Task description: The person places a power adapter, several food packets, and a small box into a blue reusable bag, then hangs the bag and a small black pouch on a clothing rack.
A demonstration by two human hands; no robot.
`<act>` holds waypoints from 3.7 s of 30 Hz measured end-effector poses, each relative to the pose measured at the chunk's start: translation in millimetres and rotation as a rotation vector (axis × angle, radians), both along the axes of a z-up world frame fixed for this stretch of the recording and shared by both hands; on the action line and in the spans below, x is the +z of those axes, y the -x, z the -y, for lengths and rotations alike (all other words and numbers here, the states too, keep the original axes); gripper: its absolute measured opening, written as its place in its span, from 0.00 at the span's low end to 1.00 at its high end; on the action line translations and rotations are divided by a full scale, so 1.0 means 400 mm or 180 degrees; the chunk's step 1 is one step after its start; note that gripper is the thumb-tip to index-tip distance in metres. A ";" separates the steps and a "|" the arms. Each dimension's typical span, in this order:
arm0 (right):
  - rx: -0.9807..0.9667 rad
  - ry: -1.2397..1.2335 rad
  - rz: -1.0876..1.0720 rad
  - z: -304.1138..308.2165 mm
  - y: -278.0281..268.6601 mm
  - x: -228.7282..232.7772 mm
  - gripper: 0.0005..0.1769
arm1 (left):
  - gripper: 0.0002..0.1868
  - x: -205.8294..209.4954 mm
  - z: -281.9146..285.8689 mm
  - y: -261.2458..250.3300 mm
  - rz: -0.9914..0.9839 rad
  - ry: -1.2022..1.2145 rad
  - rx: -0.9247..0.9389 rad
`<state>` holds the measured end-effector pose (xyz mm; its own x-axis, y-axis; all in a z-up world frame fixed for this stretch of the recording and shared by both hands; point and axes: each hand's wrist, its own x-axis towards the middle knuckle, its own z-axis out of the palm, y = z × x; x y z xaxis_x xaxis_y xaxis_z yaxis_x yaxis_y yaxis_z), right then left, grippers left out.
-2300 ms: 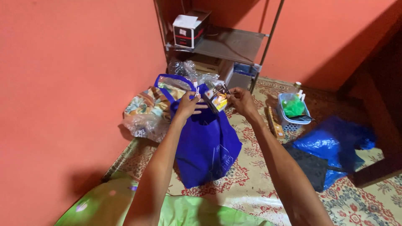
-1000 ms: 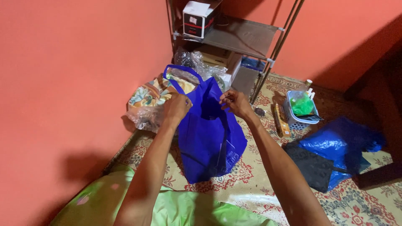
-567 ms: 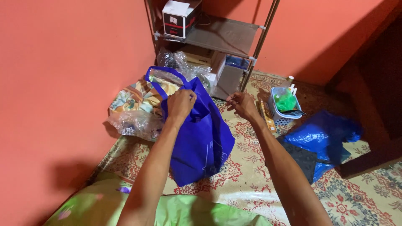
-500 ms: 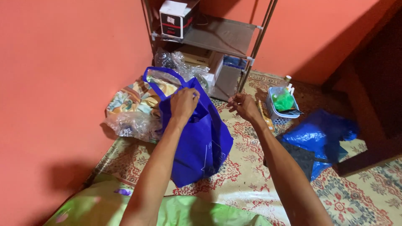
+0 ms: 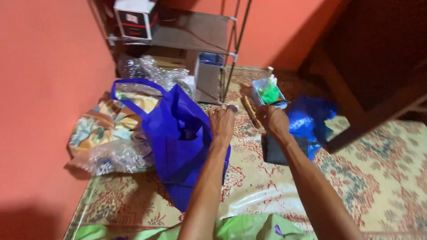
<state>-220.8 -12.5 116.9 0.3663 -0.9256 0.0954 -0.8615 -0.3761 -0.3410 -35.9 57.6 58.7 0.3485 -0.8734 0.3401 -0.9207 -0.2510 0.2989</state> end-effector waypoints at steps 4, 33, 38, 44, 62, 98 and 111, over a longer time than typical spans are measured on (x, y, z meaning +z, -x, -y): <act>-0.0399 0.0300 -0.0444 -0.033 0.024 0.052 0.12 | 0.04 -0.049 0.017 0.063 0.0286 -0.0532 -0.0080; 0.0227 0.0430 -0.1224 0.469 0.000 -0.055 0.18 | 0.09 -0.028 0.128 -0.038 -0.0487 -0.0193 -0.0198; 0.0538 0.0216 -0.1006 0.543 -0.043 -0.048 0.18 | 0.08 -0.040 0.198 -0.050 -0.0022 -0.0160 -0.0104; 0.0935 -0.0160 -0.0708 0.584 -0.089 -0.094 0.20 | 0.08 0.011 0.228 -0.095 0.0030 -0.0865 -0.0006; 0.0598 -0.0605 0.0253 0.720 -0.119 -0.341 0.17 | 0.09 0.090 0.374 -0.059 0.1175 -0.1785 0.0315; 0.1269 -0.1403 -0.0164 0.781 -0.131 -0.624 0.19 | 0.18 -0.474 0.543 -0.157 -0.0470 -0.2173 -0.0304; 0.2104 -0.0755 -0.1210 0.681 -0.159 -0.485 0.22 | 0.41 -0.483 0.616 -0.110 -0.1078 -0.2272 -0.0472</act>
